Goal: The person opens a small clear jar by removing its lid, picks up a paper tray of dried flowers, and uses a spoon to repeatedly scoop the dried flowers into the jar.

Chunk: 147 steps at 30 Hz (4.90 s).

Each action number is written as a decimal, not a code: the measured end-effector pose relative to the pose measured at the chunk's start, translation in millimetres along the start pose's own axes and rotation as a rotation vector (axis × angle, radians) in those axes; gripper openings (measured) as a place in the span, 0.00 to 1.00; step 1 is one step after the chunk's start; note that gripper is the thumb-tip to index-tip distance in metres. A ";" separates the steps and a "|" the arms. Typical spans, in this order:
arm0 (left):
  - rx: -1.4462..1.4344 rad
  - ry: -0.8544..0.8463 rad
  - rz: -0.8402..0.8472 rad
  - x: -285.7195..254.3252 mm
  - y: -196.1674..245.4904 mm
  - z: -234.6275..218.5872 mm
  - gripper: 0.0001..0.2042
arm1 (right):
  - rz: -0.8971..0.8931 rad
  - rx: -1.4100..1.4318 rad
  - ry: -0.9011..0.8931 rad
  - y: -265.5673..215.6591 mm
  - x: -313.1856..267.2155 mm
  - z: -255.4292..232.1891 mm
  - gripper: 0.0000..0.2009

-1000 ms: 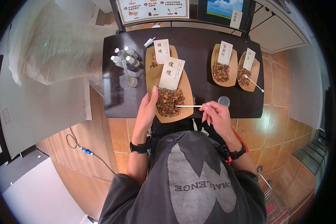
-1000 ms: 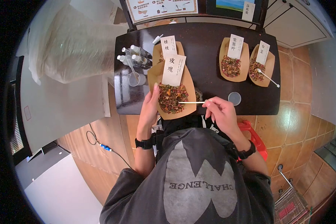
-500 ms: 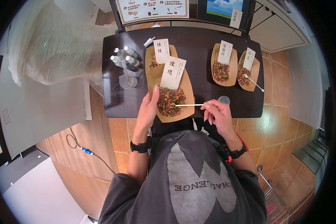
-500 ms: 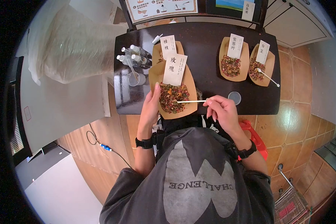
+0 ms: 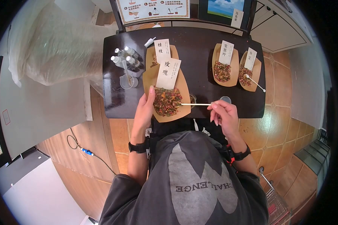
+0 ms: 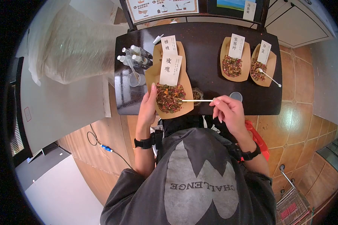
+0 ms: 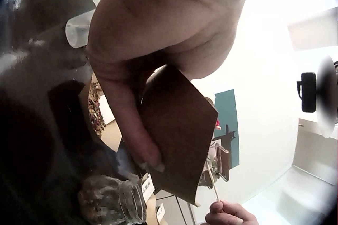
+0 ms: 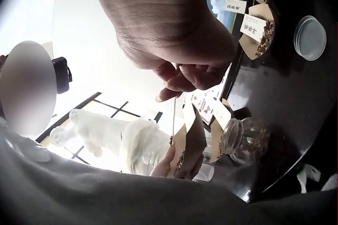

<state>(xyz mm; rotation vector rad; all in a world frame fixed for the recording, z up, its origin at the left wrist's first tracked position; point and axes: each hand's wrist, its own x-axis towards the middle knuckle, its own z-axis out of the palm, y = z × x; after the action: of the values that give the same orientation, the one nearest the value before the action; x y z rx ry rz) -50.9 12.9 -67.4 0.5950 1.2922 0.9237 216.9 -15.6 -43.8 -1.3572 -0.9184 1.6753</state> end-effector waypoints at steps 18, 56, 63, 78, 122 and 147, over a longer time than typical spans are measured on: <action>-0.009 0.226 0.006 -3.8 7.4 -31.1 0.24 | -0.177 -0.273 0.181 38.0 -20.5 -21.1 0.09; 0.031 -0.086 0.033 -0.6 0.1 10.1 0.24 | -0.018 -0.078 0.036 24.1 3.6 20.6 0.13; 0.023 -0.071 0.021 0.7 -2.2 11.3 0.24 | 0.017 -0.011 0.033 22.3 3.1 11.3 0.13; -0.012 -0.079 0.008 -0.4 1.5 9.5 0.23 | 0.030 0.080 0.081 12.0 -1.1 3.9 0.12; -0.029 0.016 -0.003 0.8 12.4 6.2 0.24 | -0.572 -0.510 -0.026 2.4 -19.5 27.6 0.04; 0.052 -0.213 0.093 25.2 22.6 52.5 0.26 | -0.276 0.179 0.190 21.0 -7.7 0.7 0.12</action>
<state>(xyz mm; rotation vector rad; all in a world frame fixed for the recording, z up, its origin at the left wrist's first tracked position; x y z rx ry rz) -5.0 52.3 -51.6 0.7786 1.1068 0.8794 214.6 -31.7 -59.1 -1.1870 -0.7852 1.3599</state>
